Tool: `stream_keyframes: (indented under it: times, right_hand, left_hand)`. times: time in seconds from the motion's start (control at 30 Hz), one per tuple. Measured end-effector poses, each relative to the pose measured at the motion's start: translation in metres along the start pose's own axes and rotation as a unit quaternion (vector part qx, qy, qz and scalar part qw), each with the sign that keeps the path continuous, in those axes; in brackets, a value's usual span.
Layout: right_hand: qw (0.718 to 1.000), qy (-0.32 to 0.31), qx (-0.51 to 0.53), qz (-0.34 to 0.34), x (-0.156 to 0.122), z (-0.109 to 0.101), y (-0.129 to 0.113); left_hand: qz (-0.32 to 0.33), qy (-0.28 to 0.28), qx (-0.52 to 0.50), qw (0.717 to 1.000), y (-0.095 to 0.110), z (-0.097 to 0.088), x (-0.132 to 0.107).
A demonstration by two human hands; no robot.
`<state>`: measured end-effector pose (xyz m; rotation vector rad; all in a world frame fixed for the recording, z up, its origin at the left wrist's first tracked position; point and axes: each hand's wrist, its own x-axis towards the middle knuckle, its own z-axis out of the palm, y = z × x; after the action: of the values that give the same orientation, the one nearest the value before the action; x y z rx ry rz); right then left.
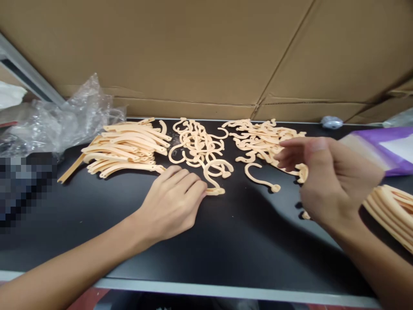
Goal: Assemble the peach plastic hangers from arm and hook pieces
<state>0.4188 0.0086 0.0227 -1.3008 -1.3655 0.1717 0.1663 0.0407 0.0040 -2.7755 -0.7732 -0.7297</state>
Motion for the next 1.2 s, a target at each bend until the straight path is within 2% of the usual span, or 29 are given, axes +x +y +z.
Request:
stream_keyframes:
  times: [0.07, 0.13, 0.2, 0.3, 0.37, 0.47, 0.63, 0.77, 0.93, 1.07, 1.2]
  right_hand:
    - [1.000, 0.005, -0.018, -0.005, 0.000, 0.000, 0.002]
    - [0.999, -0.027, -0.039, -0.024, -0.004, 0.002, 0.003]
    - [0.990, -0.108, -0.056, -0.066, -0.011, 0.007, 0.001]
    - [0.956, -0.247, -0.054, -0.151, -0.026, 0.019, -0.005]
    - [0.939, -0.289, -0.057, -0.180, -0.033, 0.026, -0.007]
    - [0.943, -0.285, -0.054, -0.164, -0.035, 0.030, -0.008]
    - [0.954, -0.248, -0.056, -0.160, -0.024, 0.025, -0.004]
    - [0.953, -0.221, -0.085, -0.188, -0.022, 0.025, 0.003]
    - [0.943, -0.235, -0.114, -0.208, -0.026, 0.034, 0.010]
    - [0.903, -0.282, -0.171, -0.274, -0.023, 0.056, -0.008]
    - [0.864, -0.306, -0.208, -0.341, -0.016, 0.100, -0.040]
  left_hand:
    - [-0.005, -0.002, 0.004, 1.000, -0.001, -0.001, 0.000]
    - [-0.007, -0.003, 0.000, 1.000, 0.000, -0.002, 0.000]
    - [-0.005, -0.009, -0.012, 1.000, 0.001, -0.003, -0.001]
    - [0.001, -0.021, -0.025, 0.999, 0.002, -0.001, -0.003]
    - [0.008, -0.022, -0.030, 0.999, 0.003, 0.000, -0.004]
    - [0.010, -0.017, -0.022, 1.000, 0.002, 0.001, -0.004]
    - [0.007, -0.012, 0.005, 1.000, 0.001, -0.002, -0.004]
    - [-0.010, 0.032, 0.028, 0.999, 0.000, -0.004, -0.002]
    - [-0.046, 0.106, 0.077, 0.990, -0.005, -0.011, 0.000]
    - [-0.070, 0.142, 0.113, 0.981, -0.023, -0.022, 0.002]
    - [-0.150, 0.187, 0.151, 0.959, -0.055, -0.035, 0.004]
